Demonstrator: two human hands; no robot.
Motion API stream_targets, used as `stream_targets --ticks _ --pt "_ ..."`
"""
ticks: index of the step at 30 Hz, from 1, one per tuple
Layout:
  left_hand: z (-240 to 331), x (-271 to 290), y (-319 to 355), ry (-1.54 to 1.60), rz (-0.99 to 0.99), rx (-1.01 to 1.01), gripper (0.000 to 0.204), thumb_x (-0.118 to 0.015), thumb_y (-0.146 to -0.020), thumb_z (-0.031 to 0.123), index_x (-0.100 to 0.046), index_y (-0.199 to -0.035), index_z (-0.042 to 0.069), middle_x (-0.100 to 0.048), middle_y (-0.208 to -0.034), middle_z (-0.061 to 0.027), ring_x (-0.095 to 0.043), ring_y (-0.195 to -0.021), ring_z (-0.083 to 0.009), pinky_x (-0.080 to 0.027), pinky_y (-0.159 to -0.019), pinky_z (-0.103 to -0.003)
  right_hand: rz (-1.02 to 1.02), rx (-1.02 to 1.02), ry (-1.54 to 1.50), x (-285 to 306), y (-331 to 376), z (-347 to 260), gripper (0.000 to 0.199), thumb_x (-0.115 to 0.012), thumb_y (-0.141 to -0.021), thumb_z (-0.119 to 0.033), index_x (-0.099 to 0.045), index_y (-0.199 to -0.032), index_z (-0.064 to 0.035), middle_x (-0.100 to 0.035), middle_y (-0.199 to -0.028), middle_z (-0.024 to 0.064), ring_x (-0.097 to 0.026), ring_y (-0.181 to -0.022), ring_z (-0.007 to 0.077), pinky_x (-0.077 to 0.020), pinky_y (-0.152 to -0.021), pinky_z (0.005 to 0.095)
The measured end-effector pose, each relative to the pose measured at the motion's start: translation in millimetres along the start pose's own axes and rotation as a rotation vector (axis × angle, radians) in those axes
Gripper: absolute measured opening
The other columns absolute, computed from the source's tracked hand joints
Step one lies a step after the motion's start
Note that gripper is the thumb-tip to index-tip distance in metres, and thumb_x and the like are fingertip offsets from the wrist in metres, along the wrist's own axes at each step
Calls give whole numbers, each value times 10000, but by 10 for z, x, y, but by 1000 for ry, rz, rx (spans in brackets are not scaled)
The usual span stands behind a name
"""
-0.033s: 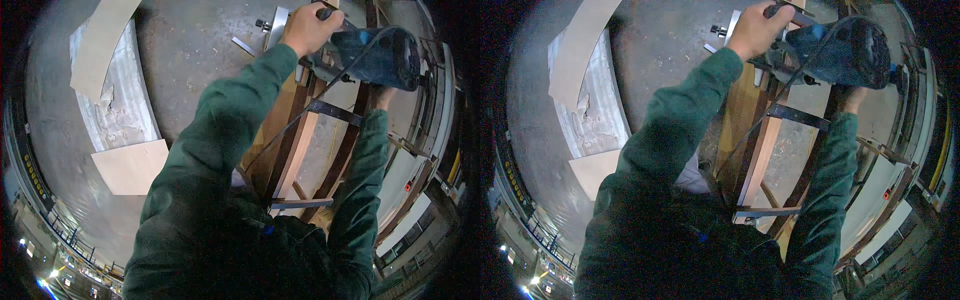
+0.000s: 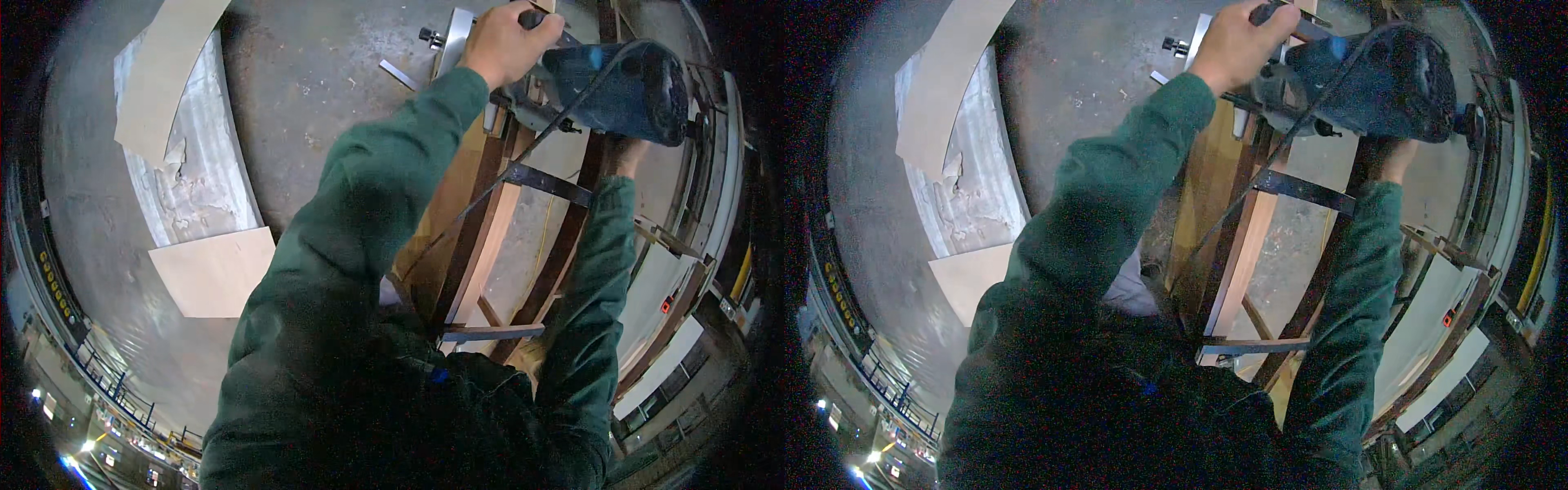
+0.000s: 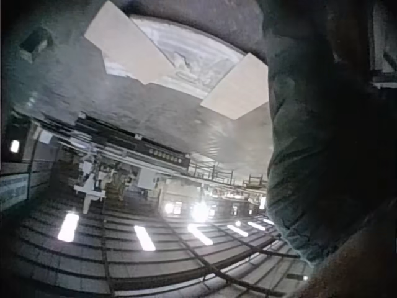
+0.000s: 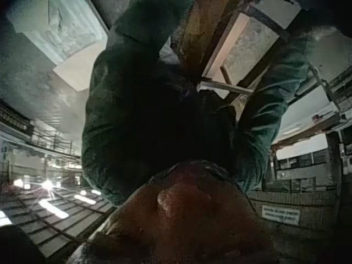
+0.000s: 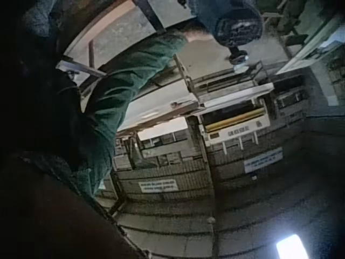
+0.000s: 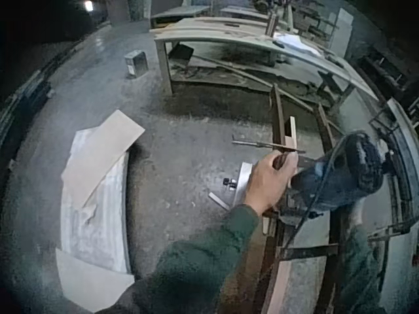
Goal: Using a hand router to trim and shape the edge of a wooden frame component.
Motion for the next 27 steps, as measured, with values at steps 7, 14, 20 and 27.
stream_targets --ticks 7,14,20,27 --pt "-69 30 -286 47 -132 105 445 -513 -826 414 -535 -744 -22 -547 -654 -140 -532 -620 -248 -400 -577 -348 -35 21 -62 -282 -99 -118 489 -411 -882 -349 -391 -1250 -28 -429 -1257 107 -428 -1123 293 -368 -919 423" --pt "-108 -22 -283 82 -97 4 445 -504 -833 413 -556 -780 -27 -554 -666 -158 -542 -645 -258 -404 -594 -352 -160 74 -54 -148 -163 -105 506 -414 -875 -362 -380 -1247 -21 -444 -1229 127 -469 -1074 291 -424 -871 408" --pt "-63 50 7 21 -194 115 466 -515 -828 427 -579 -874 -33 -578 -707 -151 -553 -681 -253 -422 -636 -321 16 -37 24 120 167 34 475 -413 -874 -345 -399 -1232 -32 -454 -1217 133 -489 -1044 305 -442 -841 430" --pt "-192 106 167 -129 -82 -57 521 -518 -789 502 -600 -917 4 -610 -727 -114 -564 -677 -184 -439 -647 -302 -24 -53 -17 169 392 78 496 -422 -877 -348 -371 -1262 -39 -400 -1280 113 -425 -1120 297 -381 -924 434"
Point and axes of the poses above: each hand's wrist, its own y-axis away from the middle knuckle, its own x-axis out of the back of the hand, z = x × y, the point moved 7 cm from there along -y, towards the middle knuckle
